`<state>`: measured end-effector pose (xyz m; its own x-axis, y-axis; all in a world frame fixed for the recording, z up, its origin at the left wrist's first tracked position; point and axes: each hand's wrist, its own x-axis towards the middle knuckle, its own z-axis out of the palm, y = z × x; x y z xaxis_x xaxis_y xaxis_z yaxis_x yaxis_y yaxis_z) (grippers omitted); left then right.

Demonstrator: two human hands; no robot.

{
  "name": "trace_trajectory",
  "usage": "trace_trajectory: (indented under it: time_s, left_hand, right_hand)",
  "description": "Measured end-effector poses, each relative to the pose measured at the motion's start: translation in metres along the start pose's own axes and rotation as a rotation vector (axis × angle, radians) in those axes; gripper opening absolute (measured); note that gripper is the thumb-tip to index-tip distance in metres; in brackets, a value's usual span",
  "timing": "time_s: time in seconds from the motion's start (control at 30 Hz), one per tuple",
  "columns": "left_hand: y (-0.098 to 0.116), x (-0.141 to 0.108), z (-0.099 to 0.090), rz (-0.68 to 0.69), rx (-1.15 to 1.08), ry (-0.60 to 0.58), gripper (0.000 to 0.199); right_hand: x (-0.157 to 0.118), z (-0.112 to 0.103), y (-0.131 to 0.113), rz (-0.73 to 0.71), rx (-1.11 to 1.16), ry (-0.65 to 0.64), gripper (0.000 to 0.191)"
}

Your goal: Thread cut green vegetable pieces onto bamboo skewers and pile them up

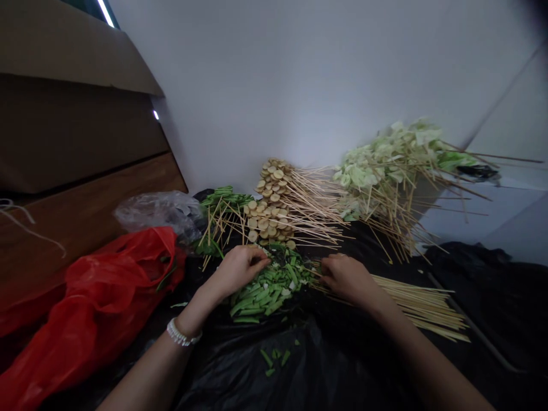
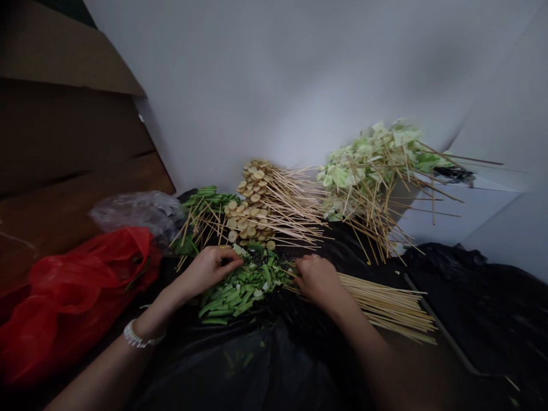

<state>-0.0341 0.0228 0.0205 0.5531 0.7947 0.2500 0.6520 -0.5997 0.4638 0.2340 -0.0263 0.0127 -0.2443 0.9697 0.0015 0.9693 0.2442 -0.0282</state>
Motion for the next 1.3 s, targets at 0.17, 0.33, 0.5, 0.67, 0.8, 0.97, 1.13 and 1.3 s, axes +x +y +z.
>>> trace_trajectory:
  time_s: [0.17,0.33,0.5,0.67,0.8,0.97,1.13,1.3]
  left_hand:
    - [-0.002,-0.003,-0.007,-0.011,-0.141,-0.247,0.023]
    - [-0.001,-0.007,-0.011,0.011,-0.082,-0.441,0.018]
    - [0.005,-0.008,-0.008,0.084,-0.165,-0.419,0.013]
    - [0.007,-0.003,0.001,-0.033,-0.599,-0.209,0.011]
    - [0.007,0.002,0.009,-0.234,-0.959,-0.061,0.026]
    - [0.006,0.004,0.021,-0.416,-1.128,0.036,0.038]
    - [-0.001,0.003,0.031,-0.259,-0.779,0.078,0.032]
    - [0.006,-0.002,0.034,-0.035,-0.128,0.165,0.021]
  right_hand:
    - [0.000,0.001,-0.002,0.000,-0.015,-0.006,0.020]
    - [0.000,-0.006,-0.012,0.028,0.056,0.102,0.018]
    - [-0.003,-0.004,-0.025,-0.105,0.204,0.212,0.024]
    - [-0.006,0.002,-0.033,-0.186,0.222,0.291,0.026]
    - [-0.005,0.004,-0.034,-0.184,0.214,0.381,0.028]
    - [-0.006,0.005,-0.034,-0.199,0.192,0.412,0.027]
    - [-0.005,0.003,-0.032,-0.052,0.079,0.312,0.025]
    - [-0.001,0.006,-0.031,-0.013,0.110,0.172,0.025]
